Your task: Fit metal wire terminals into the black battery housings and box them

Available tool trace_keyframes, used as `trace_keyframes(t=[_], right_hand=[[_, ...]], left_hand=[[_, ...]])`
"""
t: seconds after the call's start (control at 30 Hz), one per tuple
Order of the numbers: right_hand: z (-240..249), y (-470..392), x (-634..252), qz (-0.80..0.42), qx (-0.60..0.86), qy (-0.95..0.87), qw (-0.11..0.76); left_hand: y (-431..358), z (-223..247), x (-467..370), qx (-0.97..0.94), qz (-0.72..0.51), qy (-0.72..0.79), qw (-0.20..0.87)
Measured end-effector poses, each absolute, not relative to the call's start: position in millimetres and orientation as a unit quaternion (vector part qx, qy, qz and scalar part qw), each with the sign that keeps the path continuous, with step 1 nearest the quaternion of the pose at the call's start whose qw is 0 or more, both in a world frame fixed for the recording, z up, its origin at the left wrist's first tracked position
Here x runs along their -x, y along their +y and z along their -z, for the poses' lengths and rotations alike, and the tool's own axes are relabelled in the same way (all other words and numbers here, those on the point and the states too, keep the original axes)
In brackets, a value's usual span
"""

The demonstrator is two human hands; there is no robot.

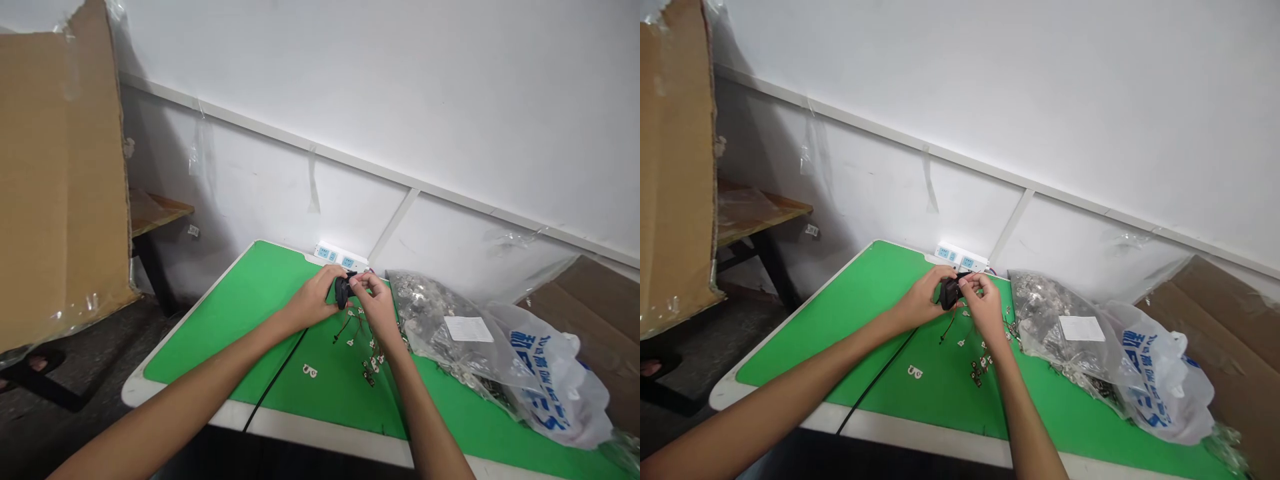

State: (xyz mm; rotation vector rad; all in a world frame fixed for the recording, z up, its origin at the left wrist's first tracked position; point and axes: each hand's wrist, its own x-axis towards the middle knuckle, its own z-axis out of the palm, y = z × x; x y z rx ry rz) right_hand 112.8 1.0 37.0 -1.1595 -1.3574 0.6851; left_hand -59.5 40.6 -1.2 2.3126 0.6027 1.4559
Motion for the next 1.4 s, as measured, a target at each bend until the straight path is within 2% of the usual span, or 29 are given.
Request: trace_keyframes(t=[0.27, 0.5, 0.7, 0.97, 1.3, 1.4], right_hand=[[-31, 3, -119, -0.325, 0.488, -0.548, 0.597], [-20, 3, -115, -0.185, 0.503, -0.523, 0.663], [1, 14, -108, -0.314, 0.471, -0.519, 0.640], [8, 16, -111, -0.289, 0.449, -0.572, 0.623], [12, 17, -74, -0.432, 0.362, -0.414, 0.715], [8, 15, -61, -0.482, 0.332, -0.374, 0.720]], left_hand=[[42, 1, 59, -0.782, -0.538, 0.264, 0.171], [40, -1, 61, -0.784, -0.527, 0.289, 0.157], [34, 1, 58, -0.790, -0.543, 0.254, 0.131], [30, 2, 59, -0.799, -0.539, 0.240, 0.120], [30, 5, 61, -0.802, -0.554, 0.212, 0.061], [33, 4, 62, -0.803, -0.562, 0.197, 0.031]])
